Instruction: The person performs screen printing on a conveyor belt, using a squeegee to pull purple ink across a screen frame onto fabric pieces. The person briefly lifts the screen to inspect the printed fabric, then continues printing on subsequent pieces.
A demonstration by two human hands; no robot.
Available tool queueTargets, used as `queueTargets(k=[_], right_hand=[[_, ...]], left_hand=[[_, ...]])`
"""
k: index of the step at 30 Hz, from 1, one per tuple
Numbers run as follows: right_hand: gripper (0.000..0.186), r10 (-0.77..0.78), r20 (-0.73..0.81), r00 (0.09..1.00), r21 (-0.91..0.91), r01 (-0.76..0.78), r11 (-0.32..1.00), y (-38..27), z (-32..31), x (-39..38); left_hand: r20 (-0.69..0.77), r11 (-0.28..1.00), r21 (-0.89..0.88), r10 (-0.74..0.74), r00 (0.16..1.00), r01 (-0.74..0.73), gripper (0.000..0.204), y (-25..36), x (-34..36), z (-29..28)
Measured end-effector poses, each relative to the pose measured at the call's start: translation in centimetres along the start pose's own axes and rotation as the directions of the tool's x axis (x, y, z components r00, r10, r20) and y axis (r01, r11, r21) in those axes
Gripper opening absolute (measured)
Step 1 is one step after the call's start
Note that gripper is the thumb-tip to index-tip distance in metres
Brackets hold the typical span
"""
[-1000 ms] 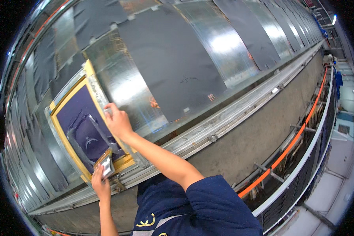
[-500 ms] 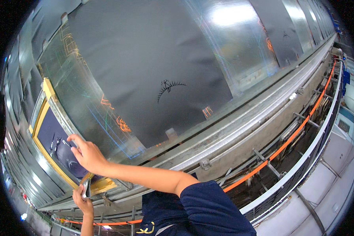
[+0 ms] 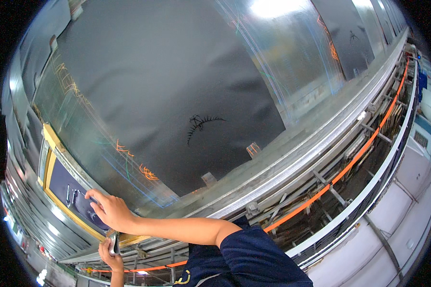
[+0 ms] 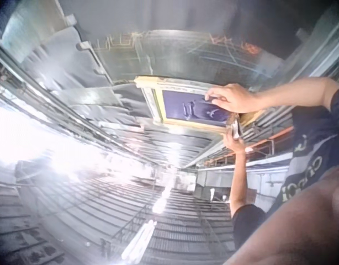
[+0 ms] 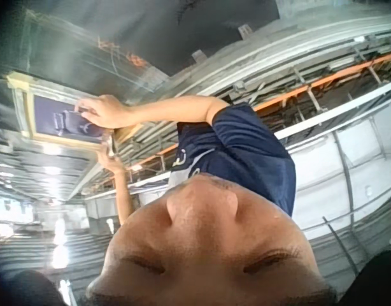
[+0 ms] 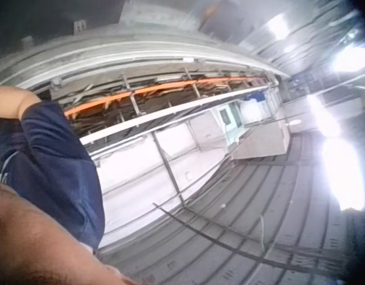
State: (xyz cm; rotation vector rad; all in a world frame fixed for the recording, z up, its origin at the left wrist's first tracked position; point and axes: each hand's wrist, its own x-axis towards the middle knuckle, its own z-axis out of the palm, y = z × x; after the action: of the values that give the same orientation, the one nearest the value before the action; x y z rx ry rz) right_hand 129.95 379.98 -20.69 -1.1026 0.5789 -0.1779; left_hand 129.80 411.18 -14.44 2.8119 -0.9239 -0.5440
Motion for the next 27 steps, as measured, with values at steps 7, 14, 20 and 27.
queueTargets(k=[7,14,20,27], right_hand=[[0.020,-0.053,-0.049,0.997,-0.047,0.051,0.998,0.11,0.09,-0.18],[0.020,-0.044,-0.064,0.997,-0.037,0.042,0.998,0.36,0.11,-0.14],[0.020,-0.075,-0.123,0.990,-0.026,0.073,0.997,0.79,0.32,-0.09],[0.018,-0.045,-0.116,0.992,-0.011,0.044,0.999,0.59,0.45,-0.07]], left_hand=[[0.053,1.000,0.018,0.012,0.999,-0.013,0.031,-0.49,0.14,-0.36],[0.030,1.000,0.011,0.008,1.000,-0.008,0.031,-0.24,-0.16,0.03],[0.035,0.998,0.000,0.055,0.998,-0.055,0.030,-0.01,0.51,0.01],[0.064,1.000,-0.031,0.008,0.998,-0.006,0.031,0.27,0.64,-0.44]])
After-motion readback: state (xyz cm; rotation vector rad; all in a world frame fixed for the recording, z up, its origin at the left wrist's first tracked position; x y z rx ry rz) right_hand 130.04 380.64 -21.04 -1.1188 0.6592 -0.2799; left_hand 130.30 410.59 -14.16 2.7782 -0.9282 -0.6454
